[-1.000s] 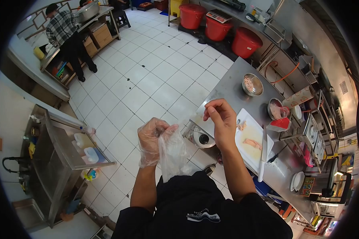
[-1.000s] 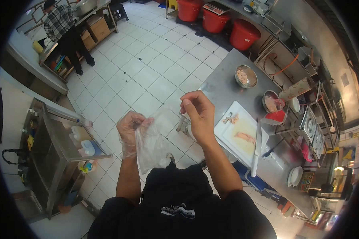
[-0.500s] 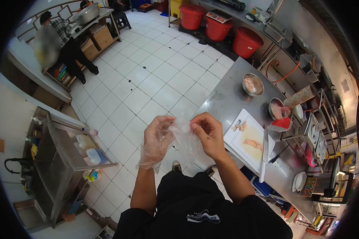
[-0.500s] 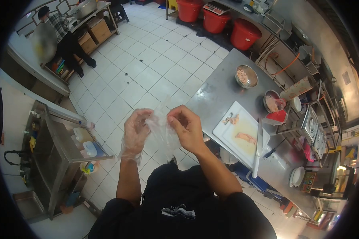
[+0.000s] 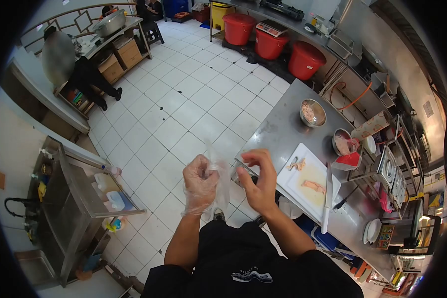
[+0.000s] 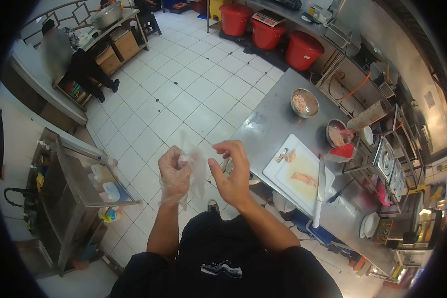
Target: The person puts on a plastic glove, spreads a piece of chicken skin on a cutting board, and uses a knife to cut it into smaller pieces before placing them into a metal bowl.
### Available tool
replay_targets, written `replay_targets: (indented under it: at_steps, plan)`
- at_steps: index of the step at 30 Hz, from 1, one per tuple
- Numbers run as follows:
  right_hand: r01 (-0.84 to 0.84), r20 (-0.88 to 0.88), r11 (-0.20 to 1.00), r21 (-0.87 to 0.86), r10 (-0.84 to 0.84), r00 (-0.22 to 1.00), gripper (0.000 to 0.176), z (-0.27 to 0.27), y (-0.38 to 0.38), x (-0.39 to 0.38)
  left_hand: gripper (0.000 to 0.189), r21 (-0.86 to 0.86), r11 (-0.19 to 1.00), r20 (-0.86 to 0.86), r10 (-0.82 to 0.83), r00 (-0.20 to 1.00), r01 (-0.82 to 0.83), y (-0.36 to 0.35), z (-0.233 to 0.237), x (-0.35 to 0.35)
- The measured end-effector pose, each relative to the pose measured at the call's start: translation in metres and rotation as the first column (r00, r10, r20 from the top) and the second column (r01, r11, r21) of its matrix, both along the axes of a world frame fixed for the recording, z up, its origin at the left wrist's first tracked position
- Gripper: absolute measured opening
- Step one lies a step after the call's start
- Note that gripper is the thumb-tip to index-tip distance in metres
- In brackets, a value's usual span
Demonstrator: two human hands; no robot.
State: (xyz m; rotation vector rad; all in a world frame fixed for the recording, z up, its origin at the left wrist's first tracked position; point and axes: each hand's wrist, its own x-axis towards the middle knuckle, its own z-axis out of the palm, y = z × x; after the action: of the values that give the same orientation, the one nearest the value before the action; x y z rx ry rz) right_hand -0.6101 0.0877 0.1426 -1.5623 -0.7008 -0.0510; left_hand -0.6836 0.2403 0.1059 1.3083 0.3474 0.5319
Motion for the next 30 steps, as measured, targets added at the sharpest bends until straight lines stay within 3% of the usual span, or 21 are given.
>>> replay_targets:
  at_steps: [2,5,6,9,13,17,18,20,21,22,24,27,29,30]
  plan:
    - [0.106,0.213,0.994,-0.030,-0.097,0.972,0.024,0.015,-0.007,-0.022,0.017,0.183,0.969,0.018,0.167,0.986,-0.167,-0.001,-0.003,0.001]
    - [-0.150,0.216,0.973,-0.178,0.187,0.958,0.030,0.033,-0.007,-0.051,0.015,0.302,0.893,0.151,0.300,0.942,-0.333,-0.008,0.006,0.000]
    - [-0.154,0.179,0.963,-0.221,0.196,0.964,0.035,0.027,-0.006,-0.053,0.013,0.336,0.875,0.163,0.311,0.936,-0.349,-0.010,0.013,0.002]
    - [-0.209,-0.176,0.977,-0.033,0.201,0.964,0.041,-0.003,0.002,-0.044,0.009,0.470,0.801,0.210,0.307,0.928,-0.371,-0.016,0.036,0.005]
    - [-0.214,-0.354,0.957,0.197,0.272,0.895,0.059,-0.028,0.001,-0.034,0.019,0.683,0.642,0.300,0.189,0.935,-0.349,-0.019,0.048,0.012]
    - [-0.260,-0.510,0.714,0.650,0.664,0.547,0.062,-0.011,0.000,-0.008,0.023,0.781,0.518,0.352,0.097,0.931,-0.349,-0.033,0.048,0.014]
    - [-0.284,-0.514,0.793,0.539,0.577,0.635,0.056,-0.018,0.002,-0.009,0.026,0.775,0.513,0.365,0.111,0.924,-0.368,-0.039,0.047,0.015]
    - [-0.267,-0.159,0.958,0.102,0.280,0.947,0.055,-0.034,-0.001,-0.008,0.029,0.790,0.481,0.381,0.099,0.919,-0.380,-0.045,0.050,0.014]
    - [-0.154,0.097,0.983,-0.104,0.164,0.982,0.055,-0.040,-0.003,-0.005,0.030,0.796,0.466,0.389,0.096,0.916,-0.386,-0.048,0.051,0.013]
    - [-0.075,0.141,0.946,-0.315,0.125,0.982,0.057,-0.042,-0.010,-0.001,0.034,0.797,0.478,0.380,0.078,0.922,-0.369,-0.051,0.051,0.011]
    - [-0.121,0.111,0.953,-0.278,0.157,0.981,0.056,-0.057,-0.009,0.011,0.035,0.778,0.536,0.391,-0.004,0.920,-0.329,-0.058,0.052,0.013]
    - [0.040,0.067,0.923,-0.383,-0.016,0.998,0.059,-0.049,-0.011,0.019,0.039,0.804,0.526,0.404,-0.138,0.904,-0.279,-0.066,0.051,0.013]
    - [0.129,0.074,0.936,-0.327,-0.111,0.991,0.060,-0.045,-0.014,0.022,0.036,0.824,0.470,0.443,-0.187,0.877,-0.316,-0.071,0.056,0.011]
    - [0.125,0.086,0.971,-0.204,-0.109,0.990,0.059,-0.046,-0.015,0.023,0.034,0.804,0.486,0.471,-0.169,0.866,-0.343,-0.069,0.056,0.008]
